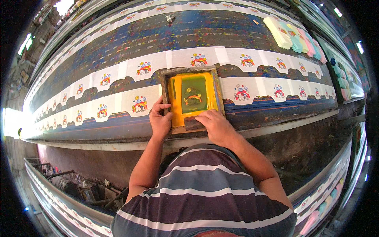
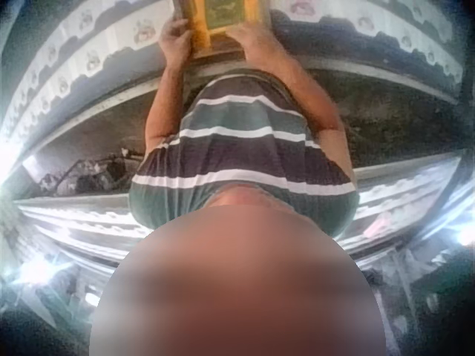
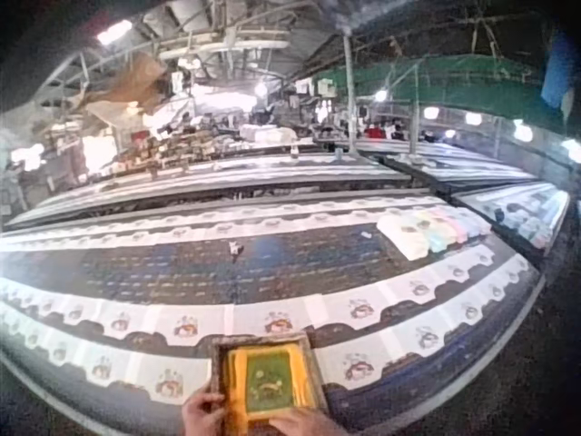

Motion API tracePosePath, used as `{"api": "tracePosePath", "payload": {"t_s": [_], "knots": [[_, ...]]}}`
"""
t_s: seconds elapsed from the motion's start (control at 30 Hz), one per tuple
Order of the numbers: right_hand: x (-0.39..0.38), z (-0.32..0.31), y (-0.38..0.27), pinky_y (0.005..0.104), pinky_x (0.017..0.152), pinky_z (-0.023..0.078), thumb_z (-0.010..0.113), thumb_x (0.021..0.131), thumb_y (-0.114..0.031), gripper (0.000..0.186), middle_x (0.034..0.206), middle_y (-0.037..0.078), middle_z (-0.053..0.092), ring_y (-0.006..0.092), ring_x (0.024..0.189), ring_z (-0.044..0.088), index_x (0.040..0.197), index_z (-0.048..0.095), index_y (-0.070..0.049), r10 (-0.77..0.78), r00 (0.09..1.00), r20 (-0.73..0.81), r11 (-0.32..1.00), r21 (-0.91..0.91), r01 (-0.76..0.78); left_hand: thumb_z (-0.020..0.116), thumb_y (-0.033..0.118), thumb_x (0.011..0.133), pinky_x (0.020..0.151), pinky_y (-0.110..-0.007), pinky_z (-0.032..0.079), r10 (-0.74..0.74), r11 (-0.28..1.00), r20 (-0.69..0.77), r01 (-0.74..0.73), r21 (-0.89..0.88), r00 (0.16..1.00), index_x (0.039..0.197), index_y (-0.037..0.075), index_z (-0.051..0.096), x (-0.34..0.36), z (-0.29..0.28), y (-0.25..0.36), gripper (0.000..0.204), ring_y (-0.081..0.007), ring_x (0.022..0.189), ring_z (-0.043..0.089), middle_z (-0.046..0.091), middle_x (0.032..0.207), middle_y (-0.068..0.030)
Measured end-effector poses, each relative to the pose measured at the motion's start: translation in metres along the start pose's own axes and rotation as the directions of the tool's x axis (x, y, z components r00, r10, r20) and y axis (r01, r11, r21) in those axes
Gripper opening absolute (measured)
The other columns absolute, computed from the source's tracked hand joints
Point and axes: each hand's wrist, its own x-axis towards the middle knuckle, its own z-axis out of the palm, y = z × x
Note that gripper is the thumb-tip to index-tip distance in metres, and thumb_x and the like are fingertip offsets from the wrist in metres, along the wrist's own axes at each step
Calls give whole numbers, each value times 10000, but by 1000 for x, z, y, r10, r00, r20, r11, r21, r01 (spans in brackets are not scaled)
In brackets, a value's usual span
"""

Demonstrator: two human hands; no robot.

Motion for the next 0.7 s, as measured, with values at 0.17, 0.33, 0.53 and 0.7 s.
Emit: {"api": "tracePosePath", "payload": {"t_s": [0.17, 0.33, 0.53, 0.7], "knots": [[10, 15, 5, 530, 1139, 544, 669, 901, 8, 466, 1287, 170, 732, 408, 1256, 676, 1357, 765, 4, -53, 995, -84, 994, -97, 45, 771, -93, 900, 1274, -422, 468, 100, 993, 11, -100, 63, 995, 1170, 22, 789, -1, 0, -1, 294, -330, 1531, 626, 598, 1699, -279], [55, 11, 40, 531, 1125, 552, 674, 885, 40, 471, 1282, 170, 738, 406, 1245, 690, 1344, 771, -1, -55, 990, -128, 987, -157, 34, 730, -94, 1010, 1252, -410, 484, -3, 988, 10, 4, -153, 1000, 1211, 19, 776, 1, 2, -1, 234, -302, 1519, 626, 601, 1693, -259], [121, -13, 77, 526, 1163, 546, 601, 919, 119, 494, 1322, 210, 737, 431, 1314, 670, 1374, 758, 4, 58, 996, -61, 987, -146, -67, 749, -92, 1013, 1240, -408, 494, -11, 999, 44, 14, -47, 999, 1236, 9, 764, 8, -4, 7, 245, -296, 1514, 621, 599, 1682, -245], [133, -12, 81, 527, 1154, 549, 591, 913, 123, 532, 1311, 189, 744, 427, 1305, 676, 1389, 775, -27, 13, 994, -111, 990, -139, -28, 755, -106, 988, 1241, -418, 494, -18, 1000, 46, 17, 7, 999, 1239, 17, 766, 6, -6, 15, 279, -315, 1503, 634, 625, 1648, -251]]}}
